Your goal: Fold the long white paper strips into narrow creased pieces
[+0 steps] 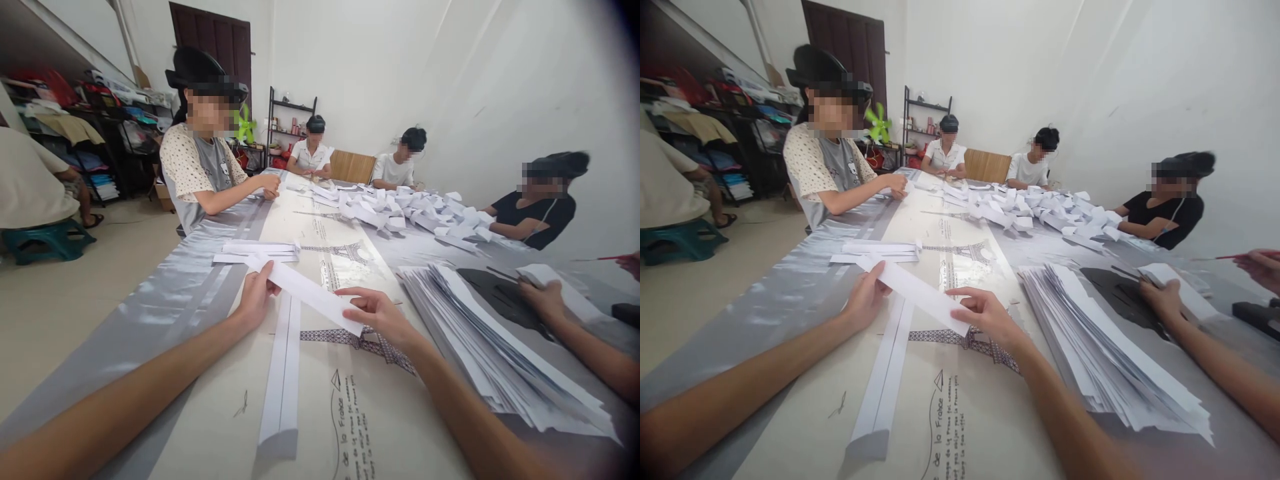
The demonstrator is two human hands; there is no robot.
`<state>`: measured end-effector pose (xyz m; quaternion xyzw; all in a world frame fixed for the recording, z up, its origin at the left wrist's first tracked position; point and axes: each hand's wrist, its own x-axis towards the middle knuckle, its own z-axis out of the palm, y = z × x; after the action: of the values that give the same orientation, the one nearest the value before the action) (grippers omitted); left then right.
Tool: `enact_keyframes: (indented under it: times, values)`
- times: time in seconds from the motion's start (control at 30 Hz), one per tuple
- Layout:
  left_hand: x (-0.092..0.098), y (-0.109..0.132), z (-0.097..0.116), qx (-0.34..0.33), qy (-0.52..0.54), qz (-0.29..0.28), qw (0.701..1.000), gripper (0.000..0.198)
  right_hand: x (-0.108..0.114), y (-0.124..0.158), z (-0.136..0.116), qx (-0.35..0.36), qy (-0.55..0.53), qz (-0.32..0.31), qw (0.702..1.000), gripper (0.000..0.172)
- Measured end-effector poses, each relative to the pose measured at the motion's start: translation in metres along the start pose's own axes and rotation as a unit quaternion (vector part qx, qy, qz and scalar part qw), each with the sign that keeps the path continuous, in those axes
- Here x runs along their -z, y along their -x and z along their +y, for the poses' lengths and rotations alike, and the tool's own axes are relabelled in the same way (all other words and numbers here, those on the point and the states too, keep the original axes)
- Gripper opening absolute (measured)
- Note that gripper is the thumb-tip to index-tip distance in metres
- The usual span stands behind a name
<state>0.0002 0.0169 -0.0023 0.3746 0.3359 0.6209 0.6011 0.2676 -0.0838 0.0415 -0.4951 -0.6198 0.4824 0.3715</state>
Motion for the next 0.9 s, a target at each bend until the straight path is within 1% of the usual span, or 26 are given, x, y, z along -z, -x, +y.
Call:
enact_keyframes:
  times: [0.07, 0.13, 0.27, 0.37, 0.53, 0.67, 0.8, 0.9]
  values:
    - [0.001, 0.000, 0.000, -0.002, 0.010, 0.003, 1.000, 0.037, 0.005, 0.000, 0.001, 0.005, -0.002, 0.017, 1.000, 0.050]
    - [0.001, 0.001, 0.000, -0.006, 0.012, 0.012, 1.000, 0.032, 0.009, -0.001, 0.003, 0.012, -0.005, 0.049, 0.999, 0.051]
    - [0.001, 0.002, 0.001, -0.011, 0.007, 0.008, 1.000, 0.028, 0.012, -0.003, 0.006, 0.027, 0.006, 0.099, 0.995, 0.058]
    - [0.001, 0.001, 0.001, -0.016, 0.010, 0.008, 1.000, 0.029, 0.011, -0.003, 0.007, 0.035, 0.011, 0.112, 0.993, 0.060]
    - [0.003, -0.002, 0.000, -0.024, 0.014, 0.035, 0.999, 0.027, 0.010, -0.004, 0.010, 0.032, 0.017, 0.126, 0.991, 0.058]
    - [0.004, -0.002, -0.001, -0.021, 0.011, 0.027, 0.999, 0.025, 0.010, -0.007, 0.016, 0.033, -0.010, 0.150, 0.988, 0.058]
    - [0.004, 0.001, 0.000, -0.018, -0.003, 0.024, 1.000, 0.030, 0.010, -0.009, 0.019, 0.033, -0.024, 0.173, 0.984, 0.055]
    - [0.004, 0.001, 0.001, -0.019, -0.021, 0.039, 0.999, 0.032, 0.009, -0.009, 0.019, 0.036, -0.027, 0.184, 0.982, 0.055]
